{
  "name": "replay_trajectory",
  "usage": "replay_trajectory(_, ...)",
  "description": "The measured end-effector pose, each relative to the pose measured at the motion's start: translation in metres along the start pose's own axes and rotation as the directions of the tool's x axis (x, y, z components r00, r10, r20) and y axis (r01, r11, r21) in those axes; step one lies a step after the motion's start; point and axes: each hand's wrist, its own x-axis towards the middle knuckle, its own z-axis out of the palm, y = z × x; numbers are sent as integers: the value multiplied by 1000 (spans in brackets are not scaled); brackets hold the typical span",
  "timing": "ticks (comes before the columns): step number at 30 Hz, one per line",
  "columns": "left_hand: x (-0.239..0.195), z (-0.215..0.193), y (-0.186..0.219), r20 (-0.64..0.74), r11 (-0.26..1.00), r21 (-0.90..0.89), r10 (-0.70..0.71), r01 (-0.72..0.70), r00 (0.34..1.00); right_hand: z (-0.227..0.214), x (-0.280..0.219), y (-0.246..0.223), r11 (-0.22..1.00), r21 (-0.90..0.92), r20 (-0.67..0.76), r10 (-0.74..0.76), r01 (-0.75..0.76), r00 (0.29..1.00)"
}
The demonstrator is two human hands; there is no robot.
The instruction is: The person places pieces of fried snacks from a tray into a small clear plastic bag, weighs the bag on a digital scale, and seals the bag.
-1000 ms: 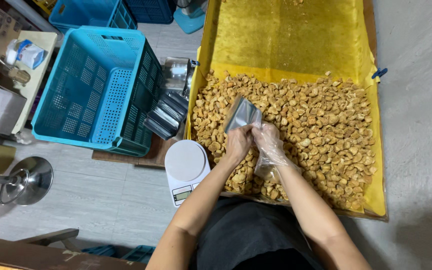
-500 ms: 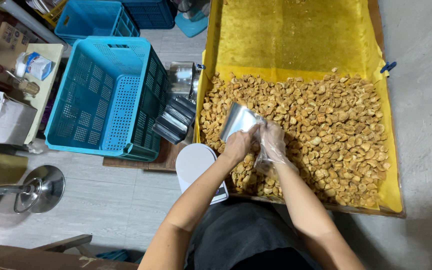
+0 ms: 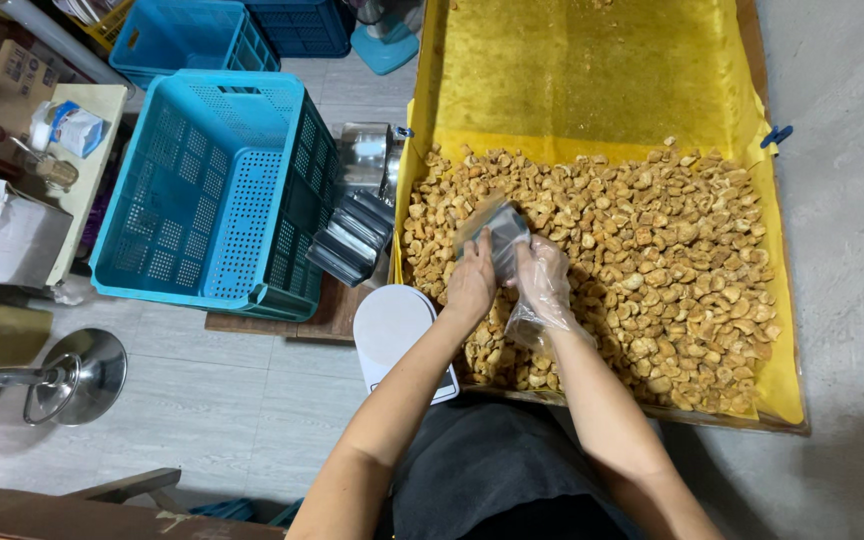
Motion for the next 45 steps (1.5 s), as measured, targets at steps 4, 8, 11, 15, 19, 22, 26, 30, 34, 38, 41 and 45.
replay_trajectory(4, 0, -2, 3, 107, 995, -77, -48, 56, 993, -7, -11, -17, 992, 32, 12, -122, 122, 992)
replay_trajectory(8, 3, 5, -6, 210, 995, -59, -64, 78, 976, -3, -10, -11, 977, 53, -10, -208, 209, 978)
replay_trajectory(11, 3, 13, -16, 115, 988, -151, 13, 5, 993, -9, -11, -21, 951, 98, 17, -297, 294, 955)
replay_trajectory(15, 9, 24, -15, -183, 911, -392, 64, -132, 981, -22, -18, -45, 943, -107, 209, -288, 315, 935)
replay_trajectory(19, 20, 7, 0, -138, 795, -599, 6, -89, 990, -22, -12, -38, 935, -255, 276, -173, 246, 946)
replay_trajectory(22, 21, -10, -5, 28, 682, -731, 68, -26, 997, -36, 0, -33, 923, 65, 230, -384, 380, 894)
replay_trajectory(26, 36, -22, -55, -76, 621, -784, -51, -28, 996, -75, -4, -57, 957, 269, 354, -201, 106, 914)
replay_trajectory(30, 48, -24, -106, 151, 219, -958, -158, 184, 976, -107, -14, -86, 966, 244, 447, -31, -88, 894)
replay_trajectory(34, 53, -1, -132, 200, -258, -941, 95, 218, 975, -117, -13, -92, 967, 204, 444, 47, -152, 895)
replay_trajectory(38, 65, 23, -149, 68, -26, -997, -80, 66, 994, -119, -15, -89, 964, 187, 427, 94, -190, 899)
replay_trajectory(41, 69, 24, -147, 28, 99, -994, -180, 47, 983, -114, -20, -83, 935, 188, 360, 220, -302, 906)
replay_trajectory(45, 62, 24, -143, 200, -154, -971, -126, 180, 972, -116, -12, -75, 941, 180, 354, 209, -286, 912)
